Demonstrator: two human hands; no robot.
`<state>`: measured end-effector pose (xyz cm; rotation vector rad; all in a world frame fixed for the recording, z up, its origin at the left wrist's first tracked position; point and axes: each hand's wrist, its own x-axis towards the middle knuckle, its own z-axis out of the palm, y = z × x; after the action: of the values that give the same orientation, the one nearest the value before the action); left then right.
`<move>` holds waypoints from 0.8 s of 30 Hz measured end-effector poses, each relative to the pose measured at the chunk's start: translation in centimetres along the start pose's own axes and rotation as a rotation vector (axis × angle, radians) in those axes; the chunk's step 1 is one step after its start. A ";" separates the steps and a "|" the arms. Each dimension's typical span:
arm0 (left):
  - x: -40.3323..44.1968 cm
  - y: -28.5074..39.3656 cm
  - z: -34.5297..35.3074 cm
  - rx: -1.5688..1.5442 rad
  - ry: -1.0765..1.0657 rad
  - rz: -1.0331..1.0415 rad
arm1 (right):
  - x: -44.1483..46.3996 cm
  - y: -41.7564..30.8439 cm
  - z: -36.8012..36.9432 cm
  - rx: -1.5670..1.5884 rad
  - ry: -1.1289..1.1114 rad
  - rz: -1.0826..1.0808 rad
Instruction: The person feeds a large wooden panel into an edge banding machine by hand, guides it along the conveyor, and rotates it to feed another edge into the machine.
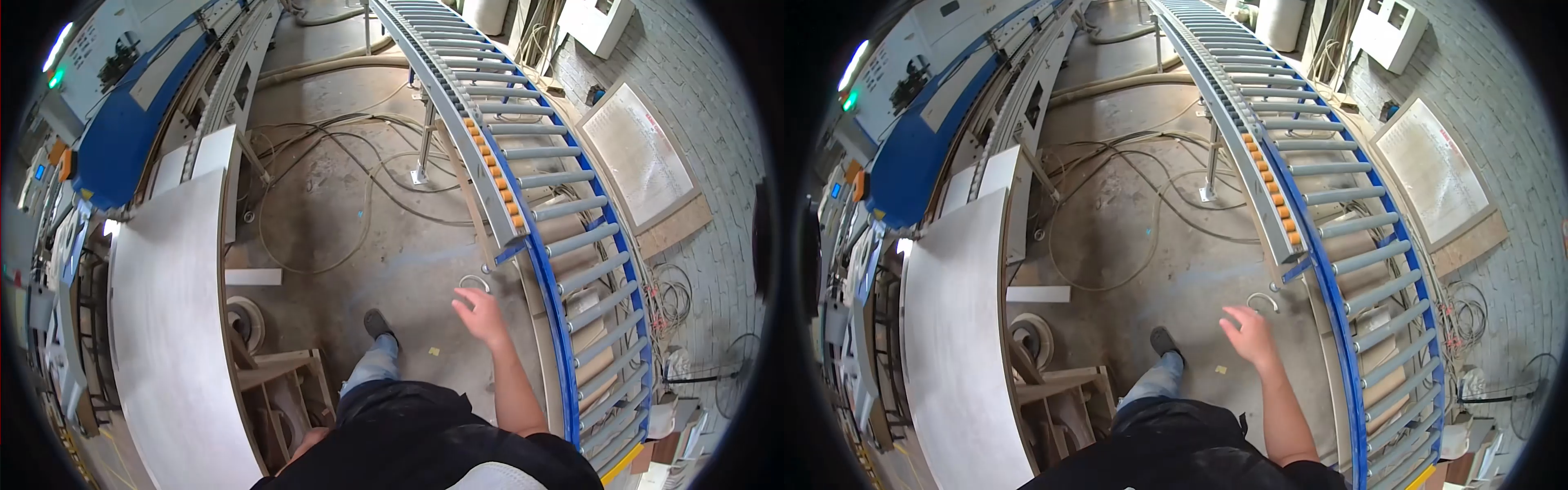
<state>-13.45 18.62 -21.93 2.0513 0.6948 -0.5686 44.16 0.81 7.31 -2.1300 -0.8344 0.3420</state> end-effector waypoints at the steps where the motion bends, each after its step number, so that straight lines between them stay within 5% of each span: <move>1: 2.9 0.5 -0.7 0.166 0.041 0.136 | 2.6 -0.2 -0.4 -0.007 0.013 0.005; 2: 5.4 -0.1 -2.4 0.330 0.089 0.277 | 5.4 -0.2 -1.0 -0.065 0.090 -0.013; 5: 13.1 0.5 -9.4 0.161 0.202 0.347 | 12.8 -0.5 -2.9 -0.188 0.228 -0.034; 6: 17.9 1.2 -12.9 0.030 0.053 0.208 | 15.2 -0.5 -3.4 -0.234 0.291 -0.049; 7: 20.4 5.1 -16.4 -0.470 0.052 -0.210 | 17.4 0.2 -3.8 -0.232 0.291 -0.043; 8: 22.4 12.1 -22.8 -0.502 0.104 -0.384 | 19.4 1.3 -4.0 -0.330 0.334 -0.030; 9: 27.7 7.9 -23.7 -0.156 0.244 0.175 | 21.0 2.2 -4.2 -0.423 0.377 -0.018; 10: 30.6 11.9 -28.0 -0.372 0.202 -0.195 | 22.2 2.8 -4.1 -0.408 0.379 -0.018; 12: 34.8 18.7 -35.6 -0.481 0.306 -0.142 | 24.9 4.2 -3.9 -0.754 0.384 0.233; 14: 38.3 23.6 -40.9 -0.518 0.373 -0.086 | 27.1 5.4 -3.6 -0.767 0.357 0.382; 15: 40.1 24.9 -42.8 -0.557 0.427 -0.019 | 28.4 5.5 -3.4 -0.791 0.333 0.539; 20: 47.6 24.3 -45.5 -0.459 0.361 -0.009 | 36.4 6.2 -3.1 -0.852 0.303 0.444; 24: 49.3 18.7 -44.6 -0.118 -0.049 -0.270 | 45.5 7.3 -3.4 -0.843 0.257 0.357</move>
<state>41.30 60.57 -18.47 1.8413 0.9606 -0.7113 83.06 25.77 5.62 -3.0343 -0.4738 -0.1501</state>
